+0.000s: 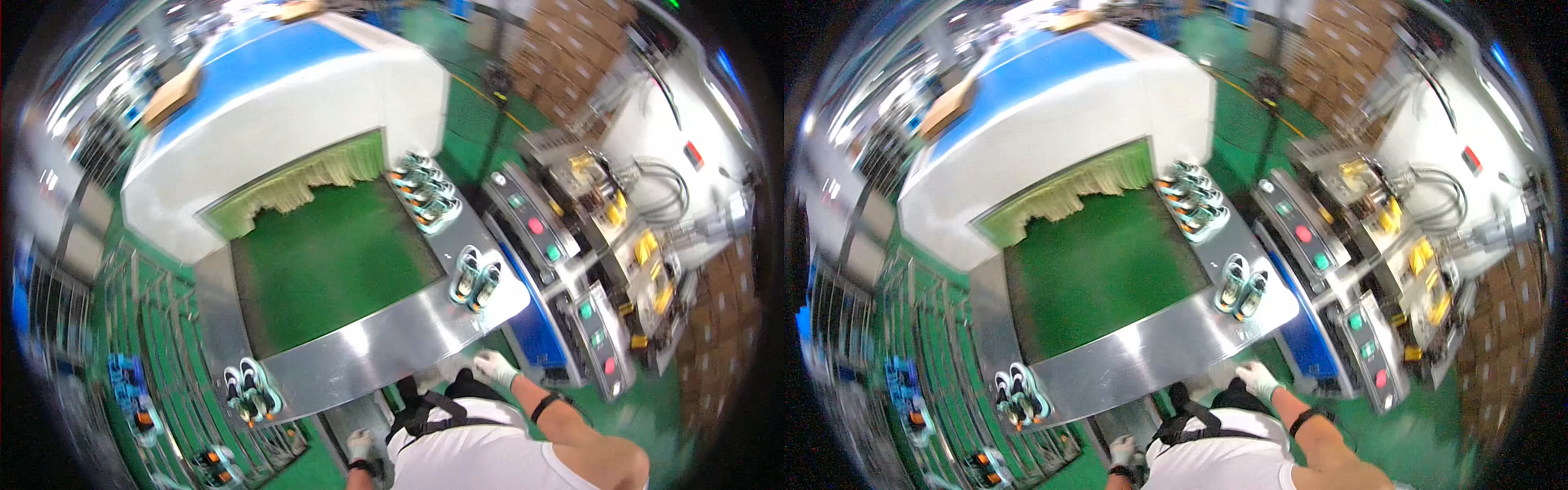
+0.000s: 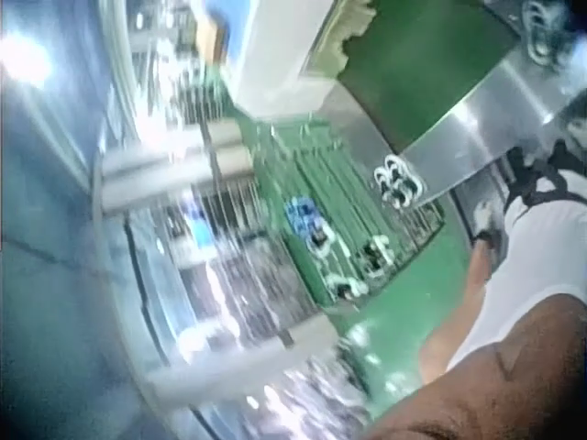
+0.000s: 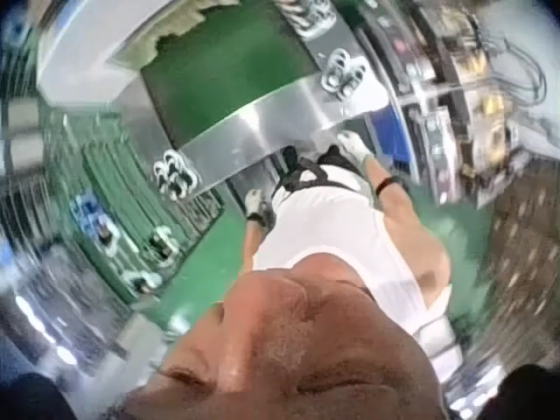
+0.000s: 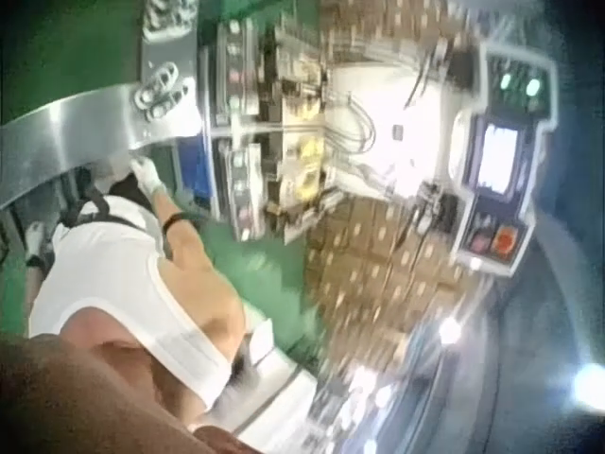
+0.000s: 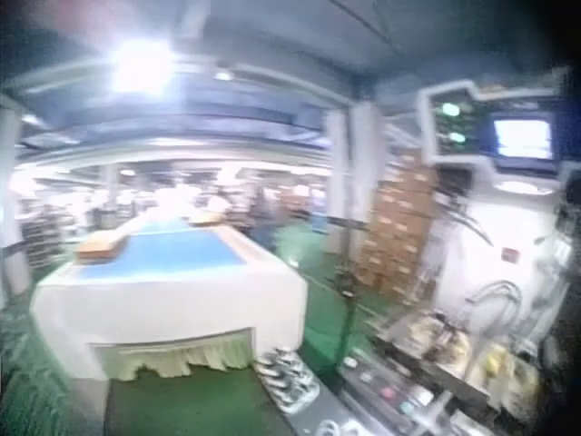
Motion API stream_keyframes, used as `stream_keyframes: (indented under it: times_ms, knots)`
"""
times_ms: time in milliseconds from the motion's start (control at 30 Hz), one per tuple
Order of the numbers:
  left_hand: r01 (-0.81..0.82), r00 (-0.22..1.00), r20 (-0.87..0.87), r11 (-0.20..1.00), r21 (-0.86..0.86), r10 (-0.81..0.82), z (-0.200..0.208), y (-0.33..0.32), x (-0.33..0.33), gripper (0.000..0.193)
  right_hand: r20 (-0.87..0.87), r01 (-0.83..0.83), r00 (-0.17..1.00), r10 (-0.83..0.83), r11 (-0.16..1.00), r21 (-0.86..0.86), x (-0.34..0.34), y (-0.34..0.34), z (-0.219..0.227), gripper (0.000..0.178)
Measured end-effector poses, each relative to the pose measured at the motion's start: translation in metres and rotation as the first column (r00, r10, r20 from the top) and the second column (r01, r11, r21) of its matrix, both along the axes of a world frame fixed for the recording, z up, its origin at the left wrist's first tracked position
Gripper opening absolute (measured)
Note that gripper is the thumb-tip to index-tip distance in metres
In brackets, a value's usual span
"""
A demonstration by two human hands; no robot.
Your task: Placing partially completed shoes into an automated processing machine and returning them to the conveyor.
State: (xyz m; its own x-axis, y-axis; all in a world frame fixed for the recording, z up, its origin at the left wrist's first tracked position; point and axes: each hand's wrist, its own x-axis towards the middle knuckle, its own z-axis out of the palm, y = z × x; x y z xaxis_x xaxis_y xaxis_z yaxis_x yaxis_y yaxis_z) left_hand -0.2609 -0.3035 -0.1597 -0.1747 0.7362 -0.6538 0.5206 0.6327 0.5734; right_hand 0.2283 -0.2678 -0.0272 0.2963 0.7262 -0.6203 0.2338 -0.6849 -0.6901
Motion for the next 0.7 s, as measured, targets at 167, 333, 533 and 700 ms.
stream_keyframes:
  times_ms: [167,333,533,700]
  knots:
    - [0.746,0.618,0.176,0.642,0.178,-0.766,-0.004,0.062,0.122,0.033,0.107,0.262,0.958,-0.265,0.964,0.037,0.022,-0.075,-0.008,0.053]
    - [0.863,0.493,-0.027,0.485,0.144,-0.869,0.051,0.146,0.183,0.037,0.105,0.655,0.755,-0.647,0.751,-0.083,0.052,-0.266,-0.139,0.028]
    - [0.855,0.483,-0.214,0.405,0.323,-0.849,0.078,0.196,0.214,0.026,-0.02,0.791,0.492,-0.87,0.457,-0.407,-0.008,-0.373,-0.162,0.021]
    - [0.965,0.073,-0.345,-0.021,0.262,-0.936,0.049,0.149,0.239,0.026,0.056,0.902,0.344,-0.937,0.314,-0.296,-0.053,-0.393,-0.244,0.021]
